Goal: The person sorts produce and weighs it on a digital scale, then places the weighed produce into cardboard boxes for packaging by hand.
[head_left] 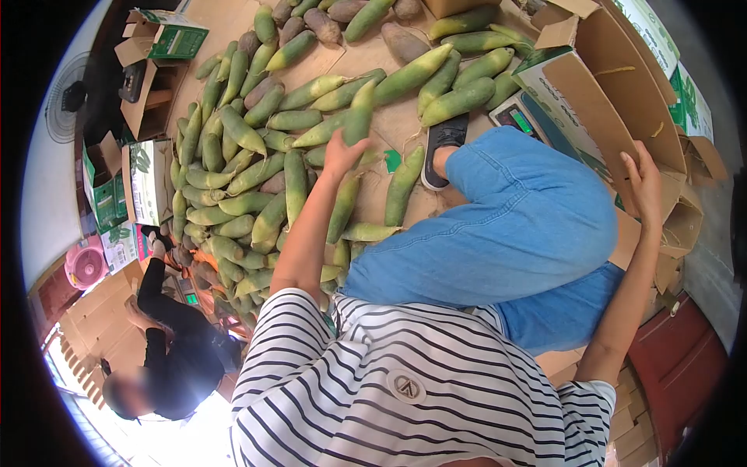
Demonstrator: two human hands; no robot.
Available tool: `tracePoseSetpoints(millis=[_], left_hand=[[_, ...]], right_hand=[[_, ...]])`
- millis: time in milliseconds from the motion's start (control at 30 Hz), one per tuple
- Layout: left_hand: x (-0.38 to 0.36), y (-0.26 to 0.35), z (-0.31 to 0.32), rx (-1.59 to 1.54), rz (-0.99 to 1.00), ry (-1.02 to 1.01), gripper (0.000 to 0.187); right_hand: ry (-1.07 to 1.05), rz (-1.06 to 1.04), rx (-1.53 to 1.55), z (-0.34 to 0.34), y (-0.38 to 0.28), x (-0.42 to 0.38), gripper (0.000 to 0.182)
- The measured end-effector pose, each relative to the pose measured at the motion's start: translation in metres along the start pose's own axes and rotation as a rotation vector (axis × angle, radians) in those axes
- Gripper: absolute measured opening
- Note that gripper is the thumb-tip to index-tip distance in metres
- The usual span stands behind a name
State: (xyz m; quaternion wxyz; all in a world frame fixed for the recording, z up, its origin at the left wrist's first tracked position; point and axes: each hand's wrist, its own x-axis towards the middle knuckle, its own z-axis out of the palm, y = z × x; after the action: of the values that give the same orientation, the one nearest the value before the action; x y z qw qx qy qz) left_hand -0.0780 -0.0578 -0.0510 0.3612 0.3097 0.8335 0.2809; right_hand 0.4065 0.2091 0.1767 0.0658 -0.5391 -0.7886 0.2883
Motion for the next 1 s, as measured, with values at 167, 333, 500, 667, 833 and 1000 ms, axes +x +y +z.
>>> tracePoseSetpoints(millis=[167, 333, 500, 667, 833, 1000], left_hand=[[-0.01, 0.081, -0.027, -0.109, 0.184, 0.047, 0.08], [-0.041, -0.051, -0.094, 0.696, -0.037, 0.196, 0.058], [-0.088, -0.098, -0.084, 0.828, -0.456, 0.084, 0.071], [-0.074, -0.122, -0.068, 0.263, -0.452, 0.211, 0.056], [-0.076, -0.049, -0.062, -0.537, -0.57, 0.251, 0.045], [-0.056, 0.017, -0.071, -0.575, -0.208, 0.197, 0.041]], right_hand=[[-0.015, 0.013, 0.045, 0.002, 0.005, 0.0, 0.025], [0.067, -0.045, -0.061, 0.002, 0.008, 0.0, 0.029], [0.037, 0.037, -0.069, 0.001, 0.01, 0.001, 0.034], [0.081, -0.018, -0.082, 0.004, 0.026, 0.001, 0.035], [0.017, -0.023, -0.003, 0.004, 0.022, 0.006, 0.032], [-0.001, 0.003, 0.035, 0.001, 0.012, 0.004, 0.026]])
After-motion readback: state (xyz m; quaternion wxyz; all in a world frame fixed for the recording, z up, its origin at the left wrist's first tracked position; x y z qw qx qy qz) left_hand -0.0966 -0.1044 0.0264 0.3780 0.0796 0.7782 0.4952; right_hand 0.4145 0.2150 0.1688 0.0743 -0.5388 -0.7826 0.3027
